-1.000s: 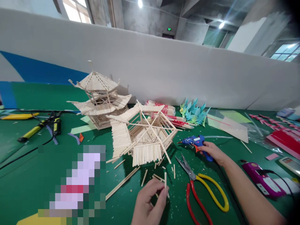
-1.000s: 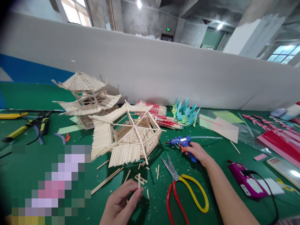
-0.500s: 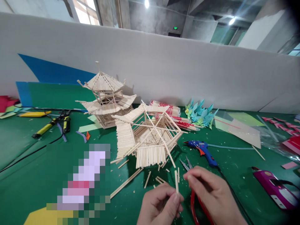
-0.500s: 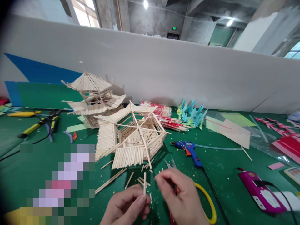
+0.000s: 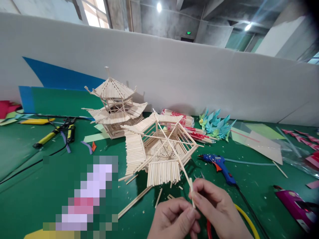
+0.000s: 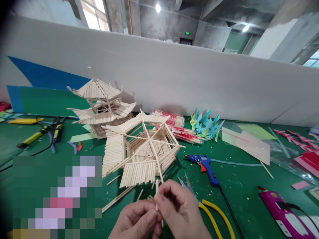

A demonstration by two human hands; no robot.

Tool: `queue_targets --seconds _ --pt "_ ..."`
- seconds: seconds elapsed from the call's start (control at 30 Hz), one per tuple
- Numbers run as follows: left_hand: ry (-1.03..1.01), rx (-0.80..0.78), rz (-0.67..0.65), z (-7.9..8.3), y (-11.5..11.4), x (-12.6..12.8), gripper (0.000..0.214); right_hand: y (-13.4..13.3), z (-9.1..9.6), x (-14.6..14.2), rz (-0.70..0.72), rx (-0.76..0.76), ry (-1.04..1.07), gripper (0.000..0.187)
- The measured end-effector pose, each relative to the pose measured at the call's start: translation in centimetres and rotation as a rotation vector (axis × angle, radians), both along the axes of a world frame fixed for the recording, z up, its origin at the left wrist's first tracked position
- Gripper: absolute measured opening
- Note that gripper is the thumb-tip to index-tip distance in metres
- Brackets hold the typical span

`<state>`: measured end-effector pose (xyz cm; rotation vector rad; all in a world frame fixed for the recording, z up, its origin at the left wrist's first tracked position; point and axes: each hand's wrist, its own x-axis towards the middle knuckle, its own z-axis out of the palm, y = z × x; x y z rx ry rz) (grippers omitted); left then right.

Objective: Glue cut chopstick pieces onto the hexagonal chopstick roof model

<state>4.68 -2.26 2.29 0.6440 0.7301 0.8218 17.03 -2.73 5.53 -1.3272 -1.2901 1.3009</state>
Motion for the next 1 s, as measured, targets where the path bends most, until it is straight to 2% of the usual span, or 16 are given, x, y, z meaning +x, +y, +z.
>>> queue_targets --seconds 0.1,0.23,0.4,0.7,1.0 --pt "0.022 -0.038 0.054 -1.4 0.5 0.2 0.033 1.0 0.3 0.9 -0.027 0.09 -0.244 0.021" --pt "0.053 -0.098 0.163 -2.6 1.4 0.2 0.027 2.5 0.8 1.7 -0.018 0.075 -0.441 0.021" --pt "0.044 -0.098 0.25 -2.4 2.2 0.1 0.02 3.4 1.1 1.2 -0.027 0.051 -0.547 0.014" --pt "0.056 -0.075 0.363 -2.3 2.6 0.1 0.027 3.9 1.7 -0.4 0.014 0.118 -0.714 0.006" --pt "0.057 -0.054 0.367 -1.8 2.6 -0.1 0.021 4.3 1.4 -0.6 0.041 0.098 -0.755 0.007"
